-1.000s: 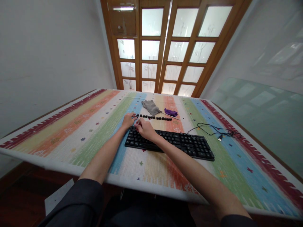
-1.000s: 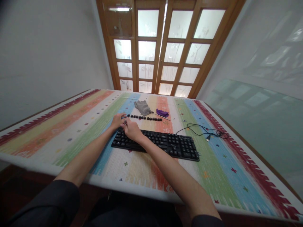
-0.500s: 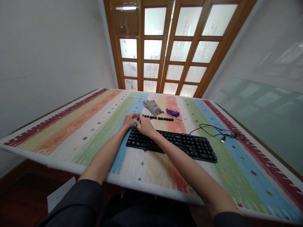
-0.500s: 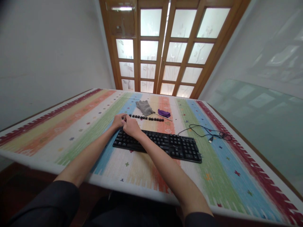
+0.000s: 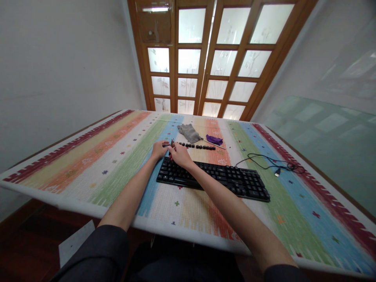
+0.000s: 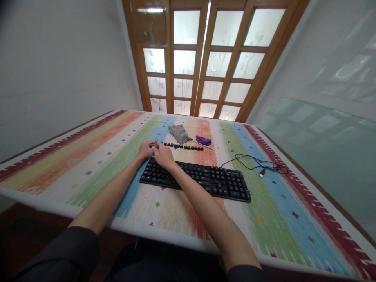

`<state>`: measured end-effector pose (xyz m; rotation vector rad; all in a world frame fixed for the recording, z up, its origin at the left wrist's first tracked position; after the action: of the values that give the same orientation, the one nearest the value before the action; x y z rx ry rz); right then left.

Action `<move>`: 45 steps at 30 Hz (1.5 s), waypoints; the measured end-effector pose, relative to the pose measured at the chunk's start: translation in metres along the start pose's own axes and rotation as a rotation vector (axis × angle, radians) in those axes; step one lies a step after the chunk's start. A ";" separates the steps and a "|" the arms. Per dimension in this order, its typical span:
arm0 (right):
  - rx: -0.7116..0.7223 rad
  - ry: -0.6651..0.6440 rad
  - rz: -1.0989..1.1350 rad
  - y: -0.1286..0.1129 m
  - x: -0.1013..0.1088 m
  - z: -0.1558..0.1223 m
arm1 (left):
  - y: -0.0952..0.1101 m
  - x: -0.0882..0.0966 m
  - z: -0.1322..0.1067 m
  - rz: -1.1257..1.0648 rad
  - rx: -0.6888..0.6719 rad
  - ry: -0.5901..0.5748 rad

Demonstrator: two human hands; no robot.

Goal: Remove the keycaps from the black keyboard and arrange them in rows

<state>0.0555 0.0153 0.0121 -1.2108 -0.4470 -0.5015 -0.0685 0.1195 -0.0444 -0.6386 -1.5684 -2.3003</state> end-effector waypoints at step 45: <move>0.190 0.040 0.379 0.014 0.037 -0.035 | 0.054 0.037 -0.068 -0.379 0.041 -0.397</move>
<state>0.0962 -0.0185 0.0126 -1.0673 -0.2166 -0.1536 -0.0889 0.0371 -0.0034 -0.8983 -2.0644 -2.5092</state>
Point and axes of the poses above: each hand's wrist, its own z-axis towards the middle knuckle, its own x-axis out of the back of the hand, y = z × x, the point moved 3 cm from there along z, towards the middle knuckle, and after that the axes turned 2 degrees about -z, right-handed, at the moved point
